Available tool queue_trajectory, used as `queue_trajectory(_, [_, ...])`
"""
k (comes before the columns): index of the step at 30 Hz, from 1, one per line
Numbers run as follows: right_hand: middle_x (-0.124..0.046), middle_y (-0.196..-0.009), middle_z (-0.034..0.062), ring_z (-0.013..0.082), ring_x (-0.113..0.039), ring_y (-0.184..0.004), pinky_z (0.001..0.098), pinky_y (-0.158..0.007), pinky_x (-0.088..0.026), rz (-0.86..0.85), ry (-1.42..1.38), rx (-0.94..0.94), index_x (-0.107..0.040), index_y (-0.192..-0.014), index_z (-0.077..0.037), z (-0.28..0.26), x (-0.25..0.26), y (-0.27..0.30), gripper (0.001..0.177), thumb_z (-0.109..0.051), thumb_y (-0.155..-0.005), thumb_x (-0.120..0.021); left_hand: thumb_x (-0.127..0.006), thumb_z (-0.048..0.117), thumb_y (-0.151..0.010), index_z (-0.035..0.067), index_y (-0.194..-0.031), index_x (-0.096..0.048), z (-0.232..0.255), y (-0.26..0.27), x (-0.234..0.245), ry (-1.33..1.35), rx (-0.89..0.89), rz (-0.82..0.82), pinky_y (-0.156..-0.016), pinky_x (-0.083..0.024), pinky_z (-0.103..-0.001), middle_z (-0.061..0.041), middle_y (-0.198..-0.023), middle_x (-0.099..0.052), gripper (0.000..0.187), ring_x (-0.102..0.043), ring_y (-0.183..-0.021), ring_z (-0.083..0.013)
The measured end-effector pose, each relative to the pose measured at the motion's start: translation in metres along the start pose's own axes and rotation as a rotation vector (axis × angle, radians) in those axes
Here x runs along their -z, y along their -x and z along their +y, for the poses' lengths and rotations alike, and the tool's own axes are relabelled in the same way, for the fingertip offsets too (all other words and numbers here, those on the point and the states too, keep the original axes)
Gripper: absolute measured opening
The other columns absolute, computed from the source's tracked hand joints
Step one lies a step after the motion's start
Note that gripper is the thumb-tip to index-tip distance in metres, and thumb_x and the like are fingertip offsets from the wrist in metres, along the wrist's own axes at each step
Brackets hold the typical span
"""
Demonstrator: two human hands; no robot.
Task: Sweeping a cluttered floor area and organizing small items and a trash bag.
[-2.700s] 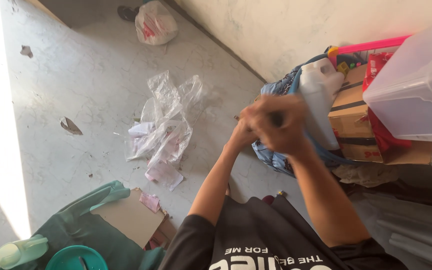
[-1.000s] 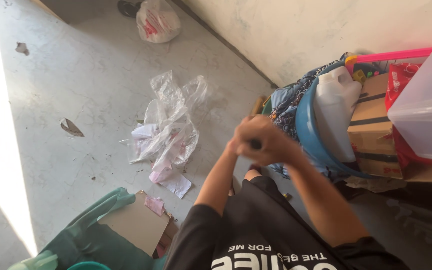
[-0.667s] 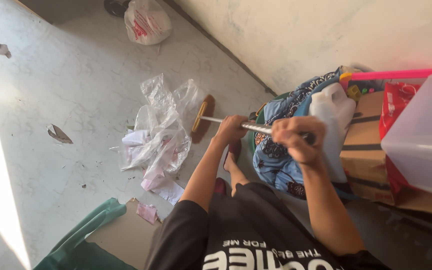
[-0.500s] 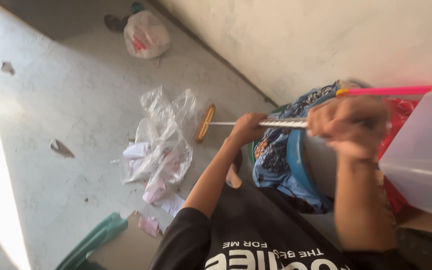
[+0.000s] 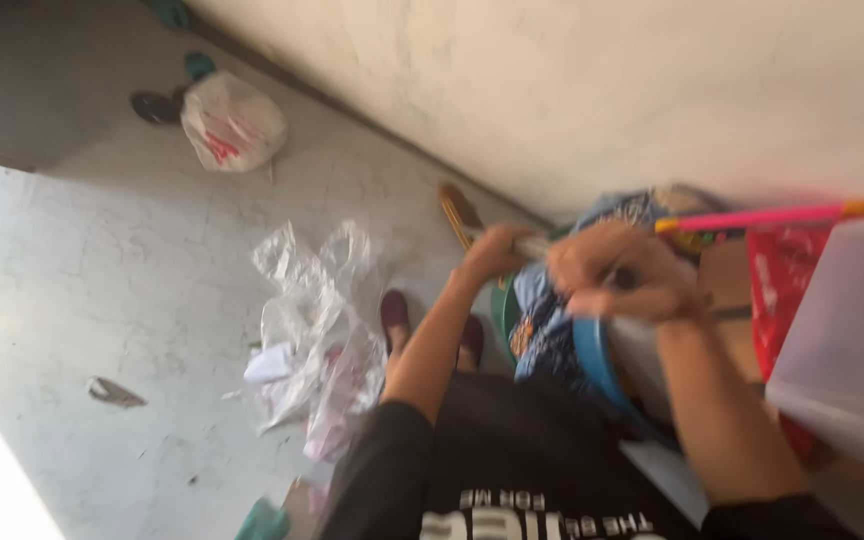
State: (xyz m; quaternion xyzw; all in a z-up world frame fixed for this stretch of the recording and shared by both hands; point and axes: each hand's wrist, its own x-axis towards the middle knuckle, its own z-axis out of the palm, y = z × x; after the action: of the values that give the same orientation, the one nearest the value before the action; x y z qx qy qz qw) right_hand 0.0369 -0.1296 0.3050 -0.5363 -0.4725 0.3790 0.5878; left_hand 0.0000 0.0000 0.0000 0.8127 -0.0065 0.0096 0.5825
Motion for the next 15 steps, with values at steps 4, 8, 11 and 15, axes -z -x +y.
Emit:
queue_trajectory(4, [-0.046,-0.062,0.0041,0.0159,-0.046,-0.06,0.035,-0.059,-0.033,0.27,-0.169,0.046,-0.04,-0.066,-0.009,-0.025,0.014,-0.017,0.031,0.0,-0.078,-0.067,-0.073,0.018,-0.076,0.012,-0.102,-0.074,0.013,-0.039,0.014,-0.015,-0.071,-0.03,-0.076,-0.055,-0.047,-0.016,-0.089,-0.073,0.026,-0.07,-0.086,-0.0367])
queue_trajectory(8, [-0.051,-0.059,0.0019,0.0103,-0.047,-0.057,0.0303,-0.055,-0.04,0.471,-0.016,0.194,-0.045,-0.066,-0.01,-0.06,0.011,-0.034,0.028,-0.002,-0.08,-0.068,-0.074,0.019,-0.078,0.008,-0.095,-0.073,0.056,-0.059,0.033,-0.005,-0.13,-0.089,-0.077,-0.054,-0.048,-0.018,-0.084,-0.071,0.021,-0.07,-0.083,-0.0377])
queue_trajectory(11, [-0.046,-0.055,0.0002,0.0135,-0.046,-0.054,0.0303,-0.053,-0.037,0.423,0.211,0.187,-0.042,-0.059,-0.011,-0.065,-0.009,-0.061,0.036,-0.006,-0.077,-0.072,-0.073,0.02,-0.077,0.006,-0.095,-0.072,0.053,-0.059,0.041,0.063,-0.166,-0.178,-0.079,-0.055,-0.047,-0.019,-0.087,-0.072,0.022,-0.071,-0.085,-0.0368])
queue_trajectory(15, [-0.037,-0.052,0.0077,0.0243,-0.04,-0.048,0.0389,-0.053,-0.03,0.088,0.391,0.058,-0.036,-0.055,-0.005,0.014,-0.019,-0.068,0.048,-0.004,-0.08,-0.076,-0.076,0.022,-0.074,0.007,-0.098,-0.074,-0.019,-0.04,0.019,0.102,-0.249,-0.084,-0.081,-0.054,-0.046,-0.018,-0.097,-0.073,0.028,-0.07,-0.093,-0.0375])
